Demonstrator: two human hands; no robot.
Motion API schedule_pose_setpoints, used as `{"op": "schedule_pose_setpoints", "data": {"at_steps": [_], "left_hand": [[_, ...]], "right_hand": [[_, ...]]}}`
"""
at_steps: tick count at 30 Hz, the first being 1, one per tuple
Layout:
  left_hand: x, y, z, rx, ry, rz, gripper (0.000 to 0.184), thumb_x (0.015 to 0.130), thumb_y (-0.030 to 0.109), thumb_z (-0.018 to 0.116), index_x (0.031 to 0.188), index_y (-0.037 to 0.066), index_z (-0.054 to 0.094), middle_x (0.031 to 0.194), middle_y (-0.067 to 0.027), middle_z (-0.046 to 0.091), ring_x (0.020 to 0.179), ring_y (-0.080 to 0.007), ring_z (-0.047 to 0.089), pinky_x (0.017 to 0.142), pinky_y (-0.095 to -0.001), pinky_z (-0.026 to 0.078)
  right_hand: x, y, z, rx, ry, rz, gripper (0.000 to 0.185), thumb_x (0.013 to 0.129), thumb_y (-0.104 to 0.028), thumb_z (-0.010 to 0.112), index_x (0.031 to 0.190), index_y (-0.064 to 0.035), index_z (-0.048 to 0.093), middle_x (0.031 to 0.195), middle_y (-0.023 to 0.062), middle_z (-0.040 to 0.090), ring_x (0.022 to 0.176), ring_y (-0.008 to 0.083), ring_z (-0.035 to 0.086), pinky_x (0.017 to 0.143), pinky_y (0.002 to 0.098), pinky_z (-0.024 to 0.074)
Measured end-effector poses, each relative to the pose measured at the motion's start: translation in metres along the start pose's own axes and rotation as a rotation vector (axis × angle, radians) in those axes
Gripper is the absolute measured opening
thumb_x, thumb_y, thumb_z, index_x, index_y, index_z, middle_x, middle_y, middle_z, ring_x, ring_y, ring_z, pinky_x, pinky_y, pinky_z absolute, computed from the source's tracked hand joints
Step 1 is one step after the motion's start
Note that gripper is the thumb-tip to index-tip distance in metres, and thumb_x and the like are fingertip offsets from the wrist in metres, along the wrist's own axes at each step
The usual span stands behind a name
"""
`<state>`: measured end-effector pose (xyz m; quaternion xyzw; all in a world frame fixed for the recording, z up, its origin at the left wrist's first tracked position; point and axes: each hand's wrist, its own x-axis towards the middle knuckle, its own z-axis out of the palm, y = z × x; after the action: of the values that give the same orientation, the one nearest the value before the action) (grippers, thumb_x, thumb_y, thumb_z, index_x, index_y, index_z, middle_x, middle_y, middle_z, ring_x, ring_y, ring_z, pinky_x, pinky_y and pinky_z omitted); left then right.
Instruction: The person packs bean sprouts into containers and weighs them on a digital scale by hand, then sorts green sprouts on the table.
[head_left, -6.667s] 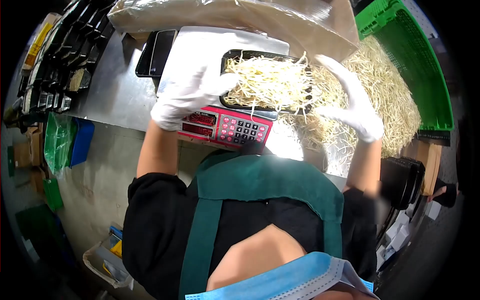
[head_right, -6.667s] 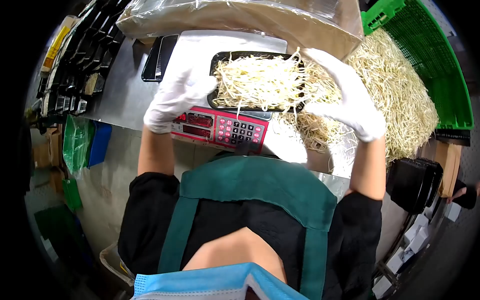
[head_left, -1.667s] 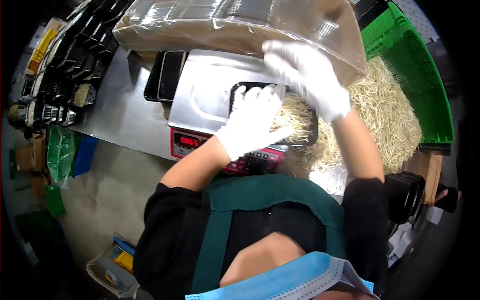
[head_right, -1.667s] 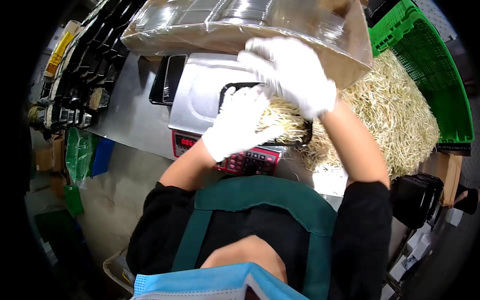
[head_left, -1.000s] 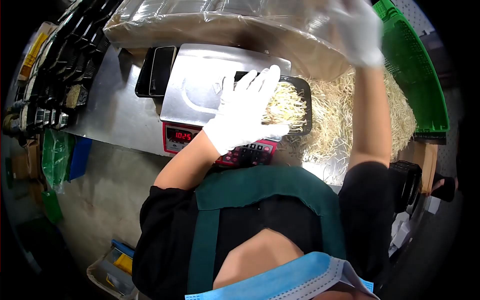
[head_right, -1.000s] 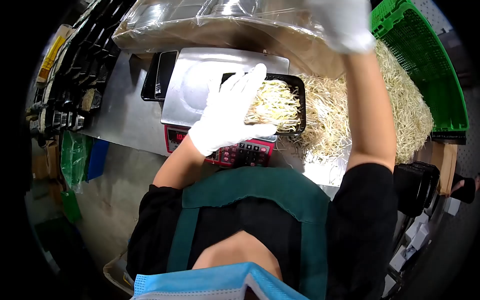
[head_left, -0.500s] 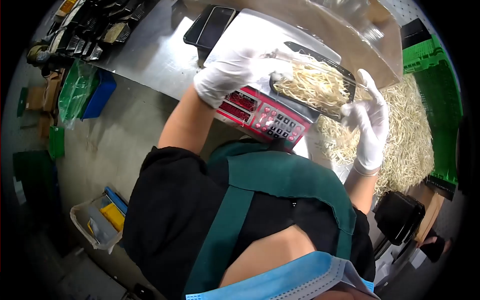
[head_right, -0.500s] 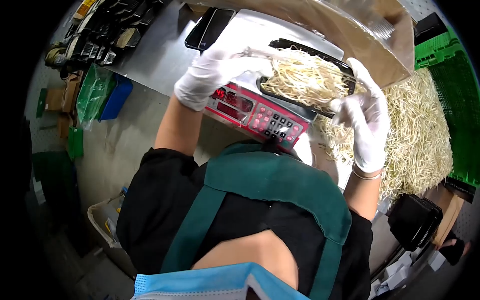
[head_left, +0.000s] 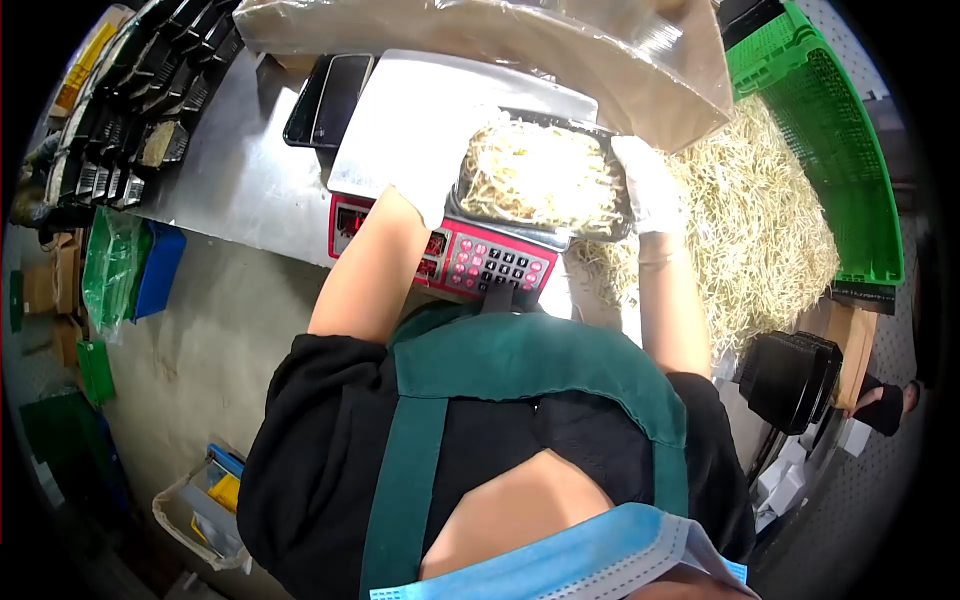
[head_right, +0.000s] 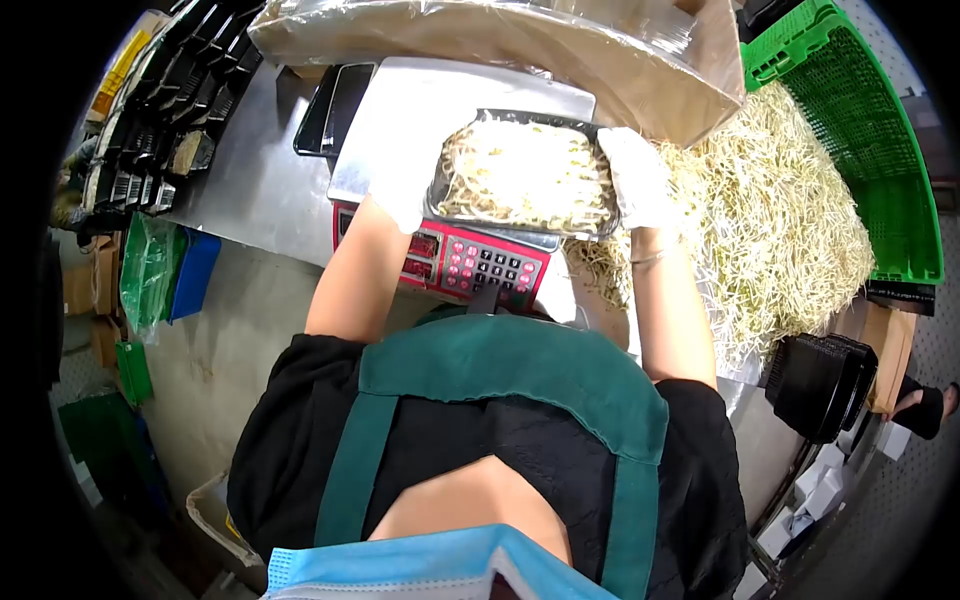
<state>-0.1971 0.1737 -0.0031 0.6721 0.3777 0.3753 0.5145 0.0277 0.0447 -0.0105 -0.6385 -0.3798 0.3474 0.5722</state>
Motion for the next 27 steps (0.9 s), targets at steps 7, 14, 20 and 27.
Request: {"op": "schedule_pose_setpoints", "data": {"at_steps": [7, 14, 20, 27], "left_hand": [[0.048, -0.009, -0.016, 0.042, 0.005, 0.114, 0.037, 0.084, 0.010, 0.066, 0.119, 0.000, 0.057, 0.112, -0.0122, 0.063, 0.101, -0.0180, 0.060, 0.085, -0.0302, 0.050], [0.045, 0.003, -0.031, 0.454, -0.129, 0.153, 0.044, 0.088, 0.014, 0.060, 0.131, 0.009, 0.052, 0.119, -0.0130, 0.062, 0.107, -0.0210, 0.059, 0.092, -0.0351, 0.048], [0.017, 0.012, 0.002, 1.092, -0.100, 0.601, 0.050, 0.092, 0.019, 0.047, 0.142, 0.013, 0.041, 0.133, -0.0151, 0.054, 0.121, -0.0291, 0.052, 0.107, -0.0429, 0.034], [0.017, 0.027, -0.008, 0.493, -0.083, 0.355, 0.040, 0.093, 0.019, 0.049, 0.131, 0.009, 0.053, 0.125, -0.0149, 0.059, 0.116, -0.0250, 0.056, 0.101, -0.0368, 0.042]], "right_hand": [[0.043, -0.015, 0.019, -1.005, 0.067, -0.533, 0.039, 0.092, -0.033, 0.049, 0.112, -0.0017, 0.062, 0.098, 0.0187, 0.062, 0.082, 0.0334, 0.062, 0.075, 0.0421, 0.0499], [0.020, -0.028, 0.055, -1.270, 0.048, -0.683, 0.055, 0.088, -0.038, 0.056, 0.129, -0.0016, 0.051, 0.100, 0.0168, 0.060, 0.079, 0.0293, 0.062, 0.069, 0.0398, 0.0513], [0.022, -0.031, 0.058, -1.316, 0.111, -0.768, 0.053, 0.088, -0.037, 0.057, 0.128, -0.0023, 0.053, 0.102, 0.0159, 0.062, 0.083, 0.0286, 0.062, 0.071, 0.0395, 0.0508], [0.042, -0.092, 0.093, -1.686, -0.402, -0.299, 0.039, 0.094, -0.031, 0.048, 0.123, -0.0072, 0.054, 0.095, 0.0113, 0.065, 0.085, 0.0272, 0.065, 0.074, 0.0414, 0.0504]]}}
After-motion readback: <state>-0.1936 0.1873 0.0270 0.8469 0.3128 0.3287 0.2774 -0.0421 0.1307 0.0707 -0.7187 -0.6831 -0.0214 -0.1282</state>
